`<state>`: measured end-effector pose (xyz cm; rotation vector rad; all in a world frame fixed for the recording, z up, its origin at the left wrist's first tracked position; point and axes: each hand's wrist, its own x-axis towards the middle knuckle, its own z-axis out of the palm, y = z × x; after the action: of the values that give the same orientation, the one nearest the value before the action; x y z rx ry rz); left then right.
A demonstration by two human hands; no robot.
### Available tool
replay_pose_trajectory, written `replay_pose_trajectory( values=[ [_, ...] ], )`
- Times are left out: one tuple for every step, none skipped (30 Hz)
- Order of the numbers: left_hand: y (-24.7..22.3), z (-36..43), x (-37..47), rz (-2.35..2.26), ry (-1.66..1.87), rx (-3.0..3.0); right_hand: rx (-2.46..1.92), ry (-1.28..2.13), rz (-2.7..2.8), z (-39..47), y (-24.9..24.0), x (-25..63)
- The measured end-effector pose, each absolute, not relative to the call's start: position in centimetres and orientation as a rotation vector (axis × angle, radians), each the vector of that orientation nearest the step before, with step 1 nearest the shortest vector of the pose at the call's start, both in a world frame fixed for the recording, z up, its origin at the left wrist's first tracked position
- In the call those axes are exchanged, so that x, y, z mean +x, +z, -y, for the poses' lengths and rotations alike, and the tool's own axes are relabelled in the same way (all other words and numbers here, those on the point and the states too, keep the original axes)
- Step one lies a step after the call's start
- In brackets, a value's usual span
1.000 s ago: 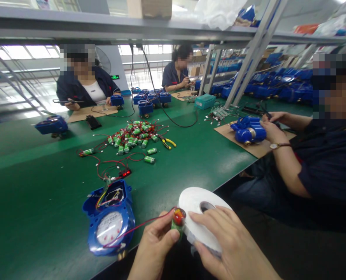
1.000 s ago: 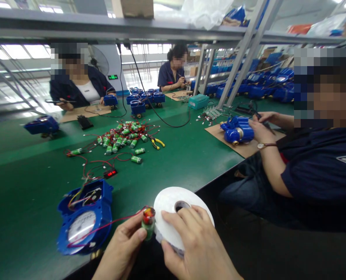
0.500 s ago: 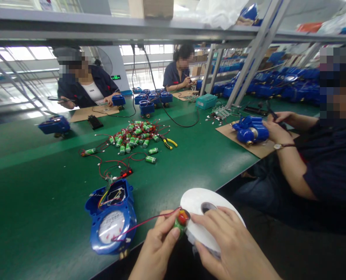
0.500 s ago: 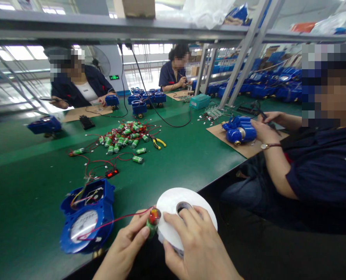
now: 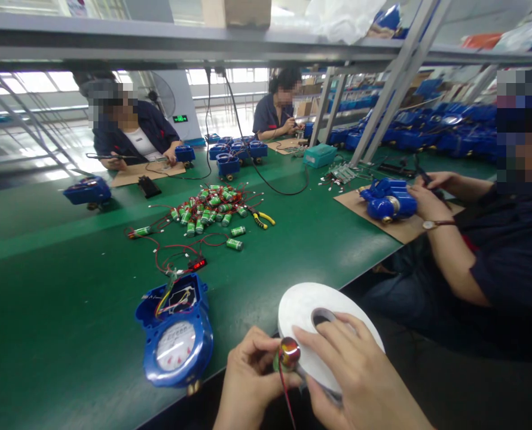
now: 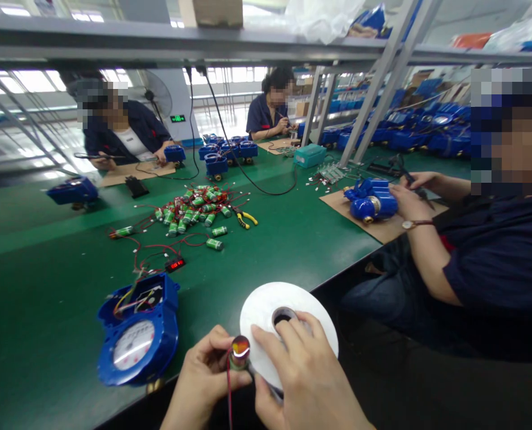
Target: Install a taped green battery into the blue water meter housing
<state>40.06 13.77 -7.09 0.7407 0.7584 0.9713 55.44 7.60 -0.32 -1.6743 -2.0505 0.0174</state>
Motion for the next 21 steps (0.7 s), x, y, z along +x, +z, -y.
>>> replay_pose_trajectory(
  values=[
    [-7.3, -13.8, 40.1, -0.764, 0.979, 0.744, -1.66, 0.003, 2.043, -7.6, -0.4, 55.4],
    [-7.4, -13.9, 40.0, -0.758, 0.979, 0.759, -1.648, -0.008, 2.034, -7.6, -0.4, 55.3],
    [-7.6, -14.0, 39.9, -0.743, 0.97, 0.779, -1.636, -0.012, 2.027, -7.6, -0.5, 55.4],
    [-7.6, -14.1, 39.7, -0.721, 0.953, 0.807, -1.624, -0.012, 2.02, -7.7, -0.6, 55.4],
    [-7.7, -14.1, 39.6, -0.703, 0.937, 0.839, -1.615, -0.008, 2.016, -7.7, -0.7, 55.5],
    [-7.6, -14.1, 39.4, -0.697, 0.927, 0.871, -1.608, -0.003, 2.017, -7.7, -0.8, 55.6],
    [-7.4, -14.0, 39.2, -0.697, 0.92, 0.9, -1.606, -0.009, 2.028, -7.8, -0.8, 55.8],
    [-7.2, -13.9, 39.1, -0.7, 0.917, 0.925, -1.606, -0.027, 2.053, -7.8, -0.9, 56.0],
    [-7.1, -13.7, 39.0, -0.703, 0.913, 0.946, -1.607, -0.064, 2.087, -7.8, -0.9, 56.2],
    [-6.9, -13.6, 38.8, -0.697, 0.902, 0.967, -1.602, -0.12, 2.127, -7.9, -1.0, 56.4],
    [-6.8, -13.4, 38.8, -0.683, 0.888, 0.994, -1.587, -0.185, 2.166, -8.0, -1.0, 56.5],
    [-6.8, -13.3, 38.7, -0.666, 0.873, 1.033, -1.558, -0.25, 2.2, -8.1, -1.0, 56.7],
    [-6.8, -13.2, 38.6, -0.656, 0.87, 1.095, -1.525, -0.304, 2.224, -8.2, -1.0, 56.8],
    [-6.9, -13.1, 38.6, -0.656, 0.887, 1.185, -1.488, -0.347, 2.238, -8.4, -1.1, 57.0],
    [-7.0, -13.1, 38.6, -0.659, 0.929, 1.301, -1.452, -0.378, 2.246, -8.6, -1.3, 57.1],
    [-7.1, -13.0, 38.7, -0.663, 0.994, 1.439, -1.419, -0.394, 2.249, -8.8, -1.5, 57.2],
    [-7.2, -12.8, 38.7, -0.677, 1.082, 1.591, -1.385, -0.4, 2.246, -9.0, -1.7, 57.4],
    [-7.2, -12.7, 38.8, -0.7, 1.181, 1.738, -1.353, -0.395, 2.245, -9.2, -2.0, 57.6],
    [-7.1, -12.5, 38.9, -0.729, 1.276, 1.859, -1.316, -0.389, 2.244, -9.3, -2.3, 57.7],
    [-6.9, -12.3, 39.0, -0.761, 1.352, 1.943, -1.27, -0.377, 2.252, -9.4, -2.5, 58.0],
    [-6.6, -12.2, 39.0, -0.795, 1.418, 2.003, -1.228, -0.359, 2.268, -9.3, -2.8, 58.2]
  ],
)
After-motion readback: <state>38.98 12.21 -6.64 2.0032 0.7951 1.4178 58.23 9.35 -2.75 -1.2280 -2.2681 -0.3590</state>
